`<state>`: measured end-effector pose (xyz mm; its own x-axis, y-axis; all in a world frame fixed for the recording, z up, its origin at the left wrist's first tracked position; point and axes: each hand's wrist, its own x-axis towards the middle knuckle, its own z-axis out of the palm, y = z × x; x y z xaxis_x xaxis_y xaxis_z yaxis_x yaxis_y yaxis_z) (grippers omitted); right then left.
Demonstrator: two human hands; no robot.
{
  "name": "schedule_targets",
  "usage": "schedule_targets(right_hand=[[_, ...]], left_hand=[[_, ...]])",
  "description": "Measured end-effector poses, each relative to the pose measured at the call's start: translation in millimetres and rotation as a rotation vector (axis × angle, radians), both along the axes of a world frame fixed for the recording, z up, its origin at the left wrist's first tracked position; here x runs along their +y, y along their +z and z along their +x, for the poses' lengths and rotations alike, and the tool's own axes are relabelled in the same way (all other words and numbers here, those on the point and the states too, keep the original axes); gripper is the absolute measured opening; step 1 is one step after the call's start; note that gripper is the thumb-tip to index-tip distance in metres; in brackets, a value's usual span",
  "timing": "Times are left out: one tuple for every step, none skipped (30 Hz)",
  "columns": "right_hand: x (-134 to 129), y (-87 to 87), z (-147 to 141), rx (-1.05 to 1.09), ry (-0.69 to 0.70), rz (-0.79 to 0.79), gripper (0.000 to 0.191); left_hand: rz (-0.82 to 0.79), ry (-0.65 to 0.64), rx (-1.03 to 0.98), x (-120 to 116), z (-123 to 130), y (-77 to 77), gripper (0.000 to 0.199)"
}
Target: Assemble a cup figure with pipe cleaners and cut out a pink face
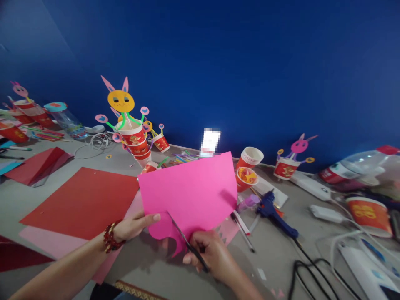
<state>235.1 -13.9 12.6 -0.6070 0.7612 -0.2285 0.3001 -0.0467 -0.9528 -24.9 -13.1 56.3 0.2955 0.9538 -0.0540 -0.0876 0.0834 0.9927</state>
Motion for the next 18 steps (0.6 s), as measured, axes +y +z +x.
schedule_targets(right_hand=[[-1.1, -1.5, -1.0, 0.001, -0.019, 0.016, 0.069], [-2.3, -2.7, -1.9, 0.004, -0.034, 0.032, 0.069], [-3.6, -3.3, -2.9, 0.009, -0.043, 0.046, 0.069], [-4.7, -3.1, -3.9, 0.017, -0.045, 0.059, 0.069], [-5.6, -1.7, -4.9, 0.027, -0.045, 0.079, 0.069], [-6.2, 0.9, -5.9, 0.038, -0.039, 0.108, 0.07], [-6.5, 4.9, -6.7, 0.048, -0.031, 0.145, 0.071], [-6.5, 10.3, -7.5, 0.056, -0.02, 0.18, 0.072], [-6.4, 16.9, -8.2, 0.06, -0.007, 0.208, 0.073], [-6.4, 24.8, -8.7, 0.059, 0.008, 0.223, 0.073], [-6.8, 33.6, -9.3, 0.053, 0.023, 0.225, 0.074], [-7.8, 42.9, -10.0, 0.047, 0.033, 0.223, 0.074], [-9.7, 52.3, -10.9, 0.038, 0.037, 0.222, 0.074], [-12.5, 61.2, -12.2, 0.027, 0.033, 0.223, 0.074], [-16.3, 69.1, -14.1, 0.013, 0.024, 0.218, 0.073], [-20.9, 75.6, -16.7, -0.005, 0.017, 0.189, 0.071], [-26.2, 80.4, -20.0, -0.013, 0.016, 0.133, 0.068], [-31.8, 83.5, -24.0, -0.008, 0.022, 0.049, 0.065]], left_hand=[[0.028, -0.037, 0.009, -1.3, 2.6, -0.4, 0.038], [0.061, -0.06, 0.019, -2.2, 5.3, -0.8, 0.04], [0.093, -0.059, 0.025, -2.8, 8.1, -1.0, 0.041], [0.121, -0.045, 0.026, -3.2, 10.8, -0.8, 0.042], [0.155, -0.024, 0.033, -3.5, 13.0, 0.1, 0.042], [0.203, 0.001, 0.055, -3.8, 14.6, 1.8, 0.042], [0.266, 0.031, 0.094, -4.4, 15.5, 4.4, 0.041], [0.343, 0.065, 0.147, -5.3, 15.4, 7.7, 0.039], [0.426, 0.099, 0.207, -6.6, 14.4, 11.4, 0.037], [0.502, 0.128, 0.263, -8.5, 12.5, 15.3, 0.035], [0.558, 0.146, 0.307, -10.8, 9.8, 19.1, 0.033], [0.583, 0.158, 0.329, -13.7, 6.4, 22.5, 0.032], [0.584, 0.159, 0.336, -16.9, 2.6, 25.6, 0.03], [0.569, 0.162, 0.332, -20.5, -1.4, 28.4, 0.027], [0.544, 0.171, 0.314, -24.3, -5.2, 31.2, 0.024], [0.514, 0.171, 0.284, -28.5, -8.5, 34.1, 0.023], [0.473, 0.176, 0.245, -32.9, -11.1, 37.4, 0.021], [0.429, 0.187, 0.199, -37.6, -12.7, 41.2, 0.02]])
